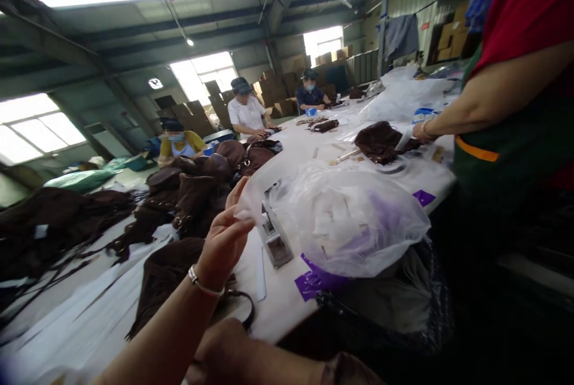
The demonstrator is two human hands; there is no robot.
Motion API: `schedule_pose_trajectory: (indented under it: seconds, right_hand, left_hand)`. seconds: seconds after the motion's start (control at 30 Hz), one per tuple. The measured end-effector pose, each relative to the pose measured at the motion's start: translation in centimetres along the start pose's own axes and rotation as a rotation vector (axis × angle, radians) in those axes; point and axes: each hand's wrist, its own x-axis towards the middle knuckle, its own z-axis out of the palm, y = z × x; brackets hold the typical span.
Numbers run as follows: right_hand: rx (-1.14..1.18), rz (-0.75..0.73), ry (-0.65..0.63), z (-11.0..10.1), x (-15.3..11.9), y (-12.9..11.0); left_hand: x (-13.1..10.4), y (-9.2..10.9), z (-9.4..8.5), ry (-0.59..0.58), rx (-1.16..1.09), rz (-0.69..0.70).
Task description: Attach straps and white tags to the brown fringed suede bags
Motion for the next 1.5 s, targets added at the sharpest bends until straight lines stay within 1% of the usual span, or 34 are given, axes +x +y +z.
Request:
schedule_pose_trajectory:
  seconds: [0.07, 0.1, 0.2, 0.27, 0.33, 0.4, 0.5, 0.57, 0.6, 0.63, 0.7, 0.77, 0.83, 0.93, 1.0, 1.1, 1.2, 1.33, 1.43, 1.5]
  right_hand:
    - [-0.04, -0.01, -0.001, 0.7, -0.2, 0.0]
    - [-0.067, -0.011, 0.005, 0.9, -0.4, 0.0]
    - [-0.096, -0.025, 0.013, 1.2, -0.8, -0.2]
    - [-0.071, -0.034, 0.001, 1.1, -0.9, -0.5]
    - [-0.036, -0.027, -0.017, 1.0, -1.1, -0.7]
    - [-0.01, -0.019, -0.029, 1.0, -1.3, -0.8]
    - [-0.004, -0.023, -0.044, 1.1, -1.5, -0.7]
    - [-0.003, -0.032, -0.054, 1.3, -1.5, -0.6]
    - [-0.001, -0.032, -0.057, 1.3, -1.5, -0.6]
    - [0.002, -0.027, -0.057, 1.4, -1.5, -0.6]
    - [0.003, 0.008, -0.058, 1.5, -1.4, -0.7]
    - [0.002, 0.072, -0.065, 1.4, -1.1, -1.0]
    - [0.018, 0.153, -0.086, 1.2, -0.6, -1.6]
    - [0.12, 0.279, -0.166, 0.5, 0.5, -3.3]
    - [0.228, 0.343, -0.221, -0.1, 1.3, -4.6]
    - [0.393, 0.377, -0.306, -0.9, 2.2, -6.2]
    - [0.51, 0.396, -0.394, -1.6, 2.6, -7.1]
    - [0.575, 0.392, -0.429, -1.8, 2.3, -7.4]
    - [0.629, 0.389, -0.464, -1.4, 2.1, -7.4]
    - [0.657, 0.406, -0.45, -1.2, 1.9, -7.3]
  left_hand:
    - [-3.1, 0.5, -3.2, 0.005, 0.0, -0.001]
    - [-4.7, 0.9, -4.9, 0.018, 0.034, -0.023]
    - [-9.5, 2.8, -9.4, 0.116, 0.128, -0.103]
    - [-12.8, 3.9, -11.8, 0.19, 0.118, -0.142]
    - [-16.5, 4.6, -13.6, 0.27, 0.027, -0.187]
    - [-20.4, 4.6, -15.1, 0.377, -0.129, -0.24]
    - [-27.1, 3.2, -16.9, 0.563, -0.368, -0.296]
    - [-31.5, 1.9, -18.0, 0.644, -0.401, -0.354]
    - [-33.5, 1.4, -18.5, 0.642, -0.352, -0.396]
    - [-35.2, 0.9, -18.9, 0.598, -0.269, -0.44]
    - [-37.7, 0.3, -19.5, 0.434, -0.064, -0.502]
    - [-38.6, -0.2, -19.8, 0.286, 0.093, -0.501]
    - [-38.3, -0.9, -19.6, 0.231, 0.167, -0.451]
    - [-36.6, -2.4, -18.8, 0.246, 0.165, -0.385]
    - [-35.2, -3.4, -18.2, 0.268, 0.103, -0.403]
    - [-33.3, -4.3, -17.4, 0.269, 0.022, -0.441]
    - [-31.8, -4.5, -16.8, 0.269, 0.01, -0.436]
    - [-31.1, -4.6, -16.2, 0.271, -0.018, -0.435]
    - [-31.5, -4.7, -15.7, 0.245, -0.088, -0.422]
    - [-31.9, -4.7, -15.6, 0.246, -0.097, -0.436]
